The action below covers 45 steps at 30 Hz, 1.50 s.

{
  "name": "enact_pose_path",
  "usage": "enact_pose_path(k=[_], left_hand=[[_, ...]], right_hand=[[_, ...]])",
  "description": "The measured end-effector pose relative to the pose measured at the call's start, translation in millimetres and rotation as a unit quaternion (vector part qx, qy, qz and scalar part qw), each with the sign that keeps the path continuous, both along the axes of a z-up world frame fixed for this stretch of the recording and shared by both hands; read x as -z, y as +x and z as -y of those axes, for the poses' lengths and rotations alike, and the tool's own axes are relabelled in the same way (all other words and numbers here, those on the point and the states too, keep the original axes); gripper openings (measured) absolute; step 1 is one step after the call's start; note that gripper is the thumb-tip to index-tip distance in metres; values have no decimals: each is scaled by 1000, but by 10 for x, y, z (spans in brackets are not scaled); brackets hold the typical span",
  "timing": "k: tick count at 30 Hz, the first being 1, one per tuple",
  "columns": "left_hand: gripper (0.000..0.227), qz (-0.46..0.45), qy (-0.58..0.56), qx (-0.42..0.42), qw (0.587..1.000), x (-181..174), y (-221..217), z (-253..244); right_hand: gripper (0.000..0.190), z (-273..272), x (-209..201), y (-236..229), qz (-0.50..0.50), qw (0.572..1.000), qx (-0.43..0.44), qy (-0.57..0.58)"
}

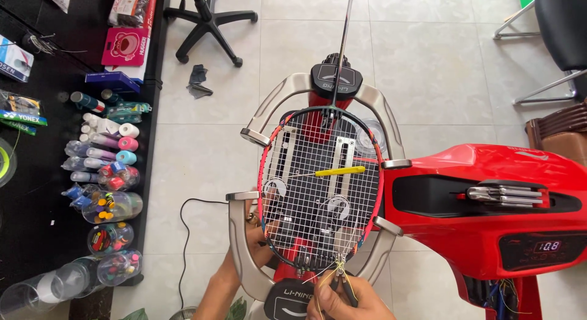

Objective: Stringing a badminton racket using a professional stringing machine in a shop.

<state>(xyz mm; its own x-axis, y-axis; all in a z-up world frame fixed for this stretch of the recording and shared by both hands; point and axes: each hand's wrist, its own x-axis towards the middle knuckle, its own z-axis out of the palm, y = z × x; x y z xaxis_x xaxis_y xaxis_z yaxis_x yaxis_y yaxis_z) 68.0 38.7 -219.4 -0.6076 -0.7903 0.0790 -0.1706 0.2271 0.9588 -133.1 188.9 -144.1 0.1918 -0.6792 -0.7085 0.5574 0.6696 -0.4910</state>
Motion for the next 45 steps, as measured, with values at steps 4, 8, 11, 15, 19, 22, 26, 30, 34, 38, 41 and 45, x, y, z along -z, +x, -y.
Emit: enact_pose_path(k=[4, 8, 11, 15, 19, 22, 26, 30, 34, 38, 41, 45], left_hand=[[41, 113, -281, -58, 951, 155, 27, 61], [42, 103, -272, -52, 955, 64, 1, 125], [54, 124, -285, -6, 951, 1, -11, 115], [67, 169, -248, -22, 954, 28, -40, 101], [46, 121, -266, -24, 956, -35, -85, 99], [37, 146, -306, -22, 941, 81, -63, 49], [44, 147, -318, -47, 936, 289, -62, 15], [68, 150, -285, -84, 943, 286, -143, 81], [69, 125, -284, -131, 942, 286, -321, 251], [70, 86, -314, -186, 927, 146, -477, 241], [46, 105, -266, -230, 930, 205, -450, 171], [42, -5, -150, 9, 989, 279, -351, 110]], right_hand=[[36, -29, 25, -39, -20, 1000, -14, -9], [38, -20, -37, -46, -48, 998, -35, -9], [39, -44, -6, -64, -39, 999, -25, -25], [38, -30, -57, -73, -36, 999, -23, -19], [38, -14, -52, -99, -33, 999, -36, -10], [39, -14, -76, -112, -46, 998, -51, -3], [38, -11, -71, -115, -38, 998, -35, 20], [37, -11, -52, -124, -37, 998, -40, 22], [34, -24, -44, -130, -37, 998, -36, 28], [36, -30, -55, -141, -37, 999, -36, 2], [34, -3, -58, -144, -33, 999, -33, 16], [33, -41, -56, -151, -35, 999, -28, 15]])
